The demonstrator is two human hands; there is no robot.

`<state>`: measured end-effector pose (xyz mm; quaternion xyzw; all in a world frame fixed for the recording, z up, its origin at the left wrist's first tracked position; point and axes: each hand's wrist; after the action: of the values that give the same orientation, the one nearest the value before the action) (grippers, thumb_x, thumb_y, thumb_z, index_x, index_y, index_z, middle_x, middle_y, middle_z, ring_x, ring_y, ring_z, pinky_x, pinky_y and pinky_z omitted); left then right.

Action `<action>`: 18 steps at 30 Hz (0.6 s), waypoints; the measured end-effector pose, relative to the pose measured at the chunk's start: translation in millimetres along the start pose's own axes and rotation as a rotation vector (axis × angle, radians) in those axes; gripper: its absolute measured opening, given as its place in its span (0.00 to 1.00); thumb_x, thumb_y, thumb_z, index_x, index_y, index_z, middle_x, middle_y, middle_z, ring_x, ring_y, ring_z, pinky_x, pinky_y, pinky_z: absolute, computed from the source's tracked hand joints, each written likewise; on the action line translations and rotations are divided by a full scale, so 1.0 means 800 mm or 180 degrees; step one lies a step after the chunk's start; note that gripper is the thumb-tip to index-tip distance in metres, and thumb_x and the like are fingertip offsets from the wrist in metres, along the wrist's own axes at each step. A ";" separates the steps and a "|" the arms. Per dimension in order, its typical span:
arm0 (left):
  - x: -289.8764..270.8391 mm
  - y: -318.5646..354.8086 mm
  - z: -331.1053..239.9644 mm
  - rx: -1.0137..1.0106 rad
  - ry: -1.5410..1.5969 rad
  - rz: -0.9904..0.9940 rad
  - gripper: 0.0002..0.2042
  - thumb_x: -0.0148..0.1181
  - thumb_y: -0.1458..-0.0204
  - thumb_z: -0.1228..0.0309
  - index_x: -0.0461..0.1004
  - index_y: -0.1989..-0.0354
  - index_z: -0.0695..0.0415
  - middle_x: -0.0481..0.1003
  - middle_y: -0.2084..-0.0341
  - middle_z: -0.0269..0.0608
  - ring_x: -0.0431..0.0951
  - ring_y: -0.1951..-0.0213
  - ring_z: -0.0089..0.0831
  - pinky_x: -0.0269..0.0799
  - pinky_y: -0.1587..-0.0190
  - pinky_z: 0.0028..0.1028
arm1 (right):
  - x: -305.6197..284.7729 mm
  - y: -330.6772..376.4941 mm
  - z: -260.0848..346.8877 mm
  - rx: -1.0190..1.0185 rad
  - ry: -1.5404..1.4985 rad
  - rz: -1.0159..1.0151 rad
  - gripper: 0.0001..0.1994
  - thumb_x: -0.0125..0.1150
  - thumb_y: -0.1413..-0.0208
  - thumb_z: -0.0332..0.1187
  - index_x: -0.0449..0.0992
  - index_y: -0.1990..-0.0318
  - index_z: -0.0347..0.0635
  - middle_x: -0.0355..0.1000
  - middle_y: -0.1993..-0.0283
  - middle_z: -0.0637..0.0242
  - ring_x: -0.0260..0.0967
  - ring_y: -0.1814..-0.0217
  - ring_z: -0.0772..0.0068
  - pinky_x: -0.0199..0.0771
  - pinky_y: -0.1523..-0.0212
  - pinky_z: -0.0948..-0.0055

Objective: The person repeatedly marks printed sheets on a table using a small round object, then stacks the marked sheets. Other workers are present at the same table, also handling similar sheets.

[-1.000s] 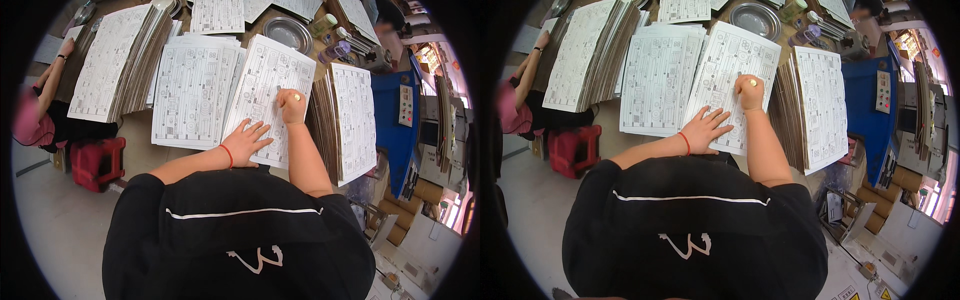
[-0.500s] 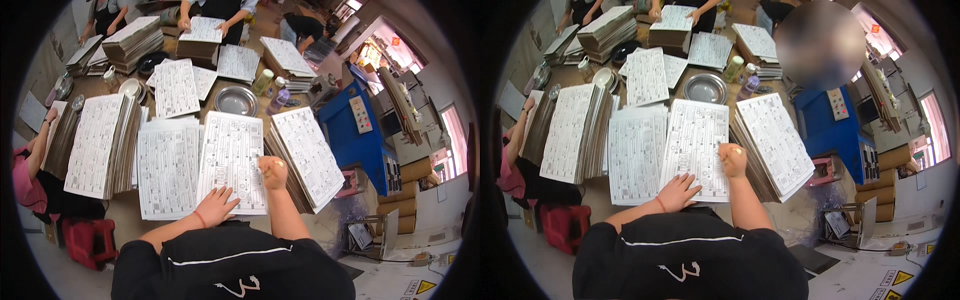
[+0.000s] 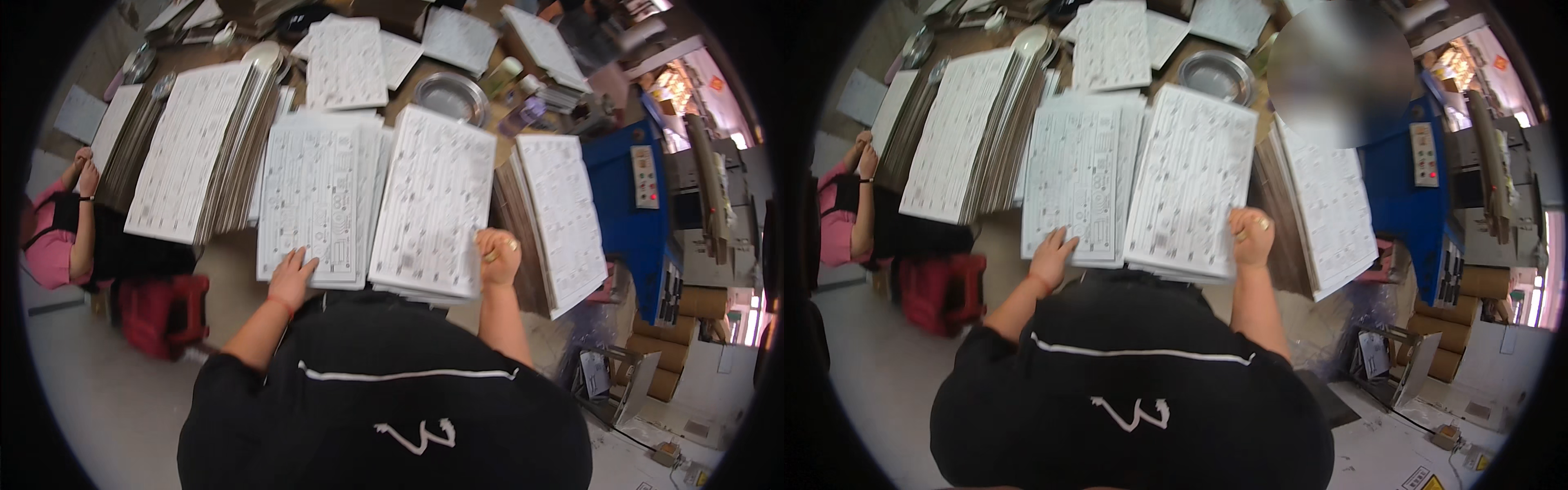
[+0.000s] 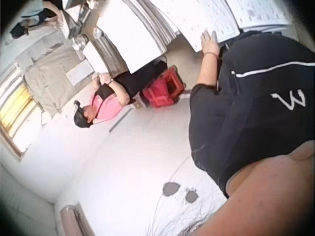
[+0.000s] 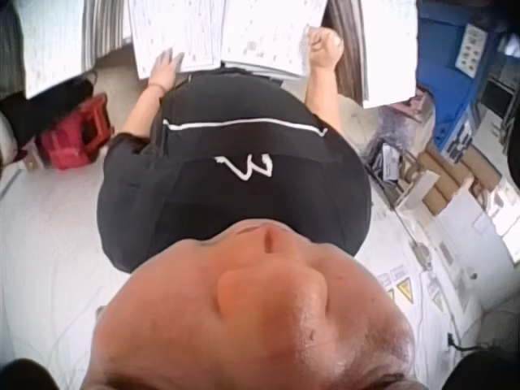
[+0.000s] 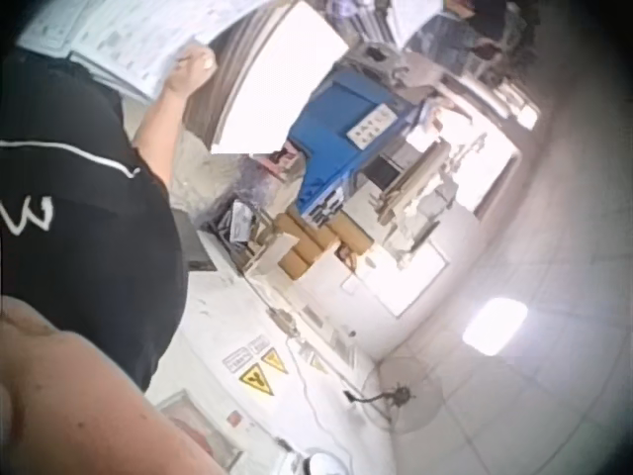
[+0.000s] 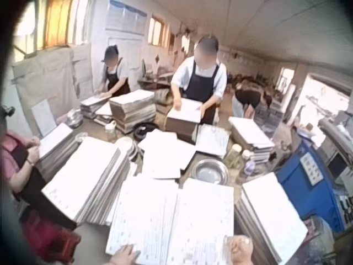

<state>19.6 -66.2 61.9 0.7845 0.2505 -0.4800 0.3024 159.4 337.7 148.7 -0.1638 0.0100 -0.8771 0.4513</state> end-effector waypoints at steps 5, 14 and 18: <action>-0.032 -0.047 -0.061 0.0039 0.0697 -0.0944 0.21 0.55 0.57 0.80 0.73 0.50 0.60 0.69 0.46 0.53 0.66 0.41 0.51 0.63 0.40 0.42 | 0.005 -0.023 0.001 0.0096 -0.0151 0.0157 0.12 0.46 0.51 0.27 0.61 0.85 0.39 0.61 0.83 0.62 0.55 0.77 0.70 0.61 0.66 0.67; -0.043 -0.120 -0.234 0.2009 0.0210 0.0011 0.45 0.67 0.59 0.45 0.56 0.32 0.50 0.51 0.31 0.50 0.48 0.29 0.48 0.42 0.31 0.53 | 0.034 -0.140 -0.065 0.0306 -0.0832 0.0019 0.12 0.47 0.49 0.27 0.65 0.84 0.38 0.63 0.82 0.59 0.58 0.77 0.67 0.63 0.64 0.65; -0.027 -0.128 -0.234 0.1968 0.0024 0.0159 0.47 0.63 0.58 0.40 0.55 0.31 0.48 0.48 0.30 0.50 0.46 0.29 0.48 0.40 0.30 0.53 | 0.035 -0.173 -0.086 0.0180 -0.0837 0.0004 0.12 0.46 0.52 0.26 0.64 0.86 0.38 0.63 0.84 0.60 0.57 0.78 0.68 0.62 0.66 0.65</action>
<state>53.4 136.1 124.7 0.8470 0.0744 -0.5229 0.0602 14.4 388.4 114.7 -0.2647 -0.0739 -0.8477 0.4537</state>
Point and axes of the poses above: each hand's wrist, its own y-axis away from the middle knuckle, its own x-axis out of the palm, z = x × y
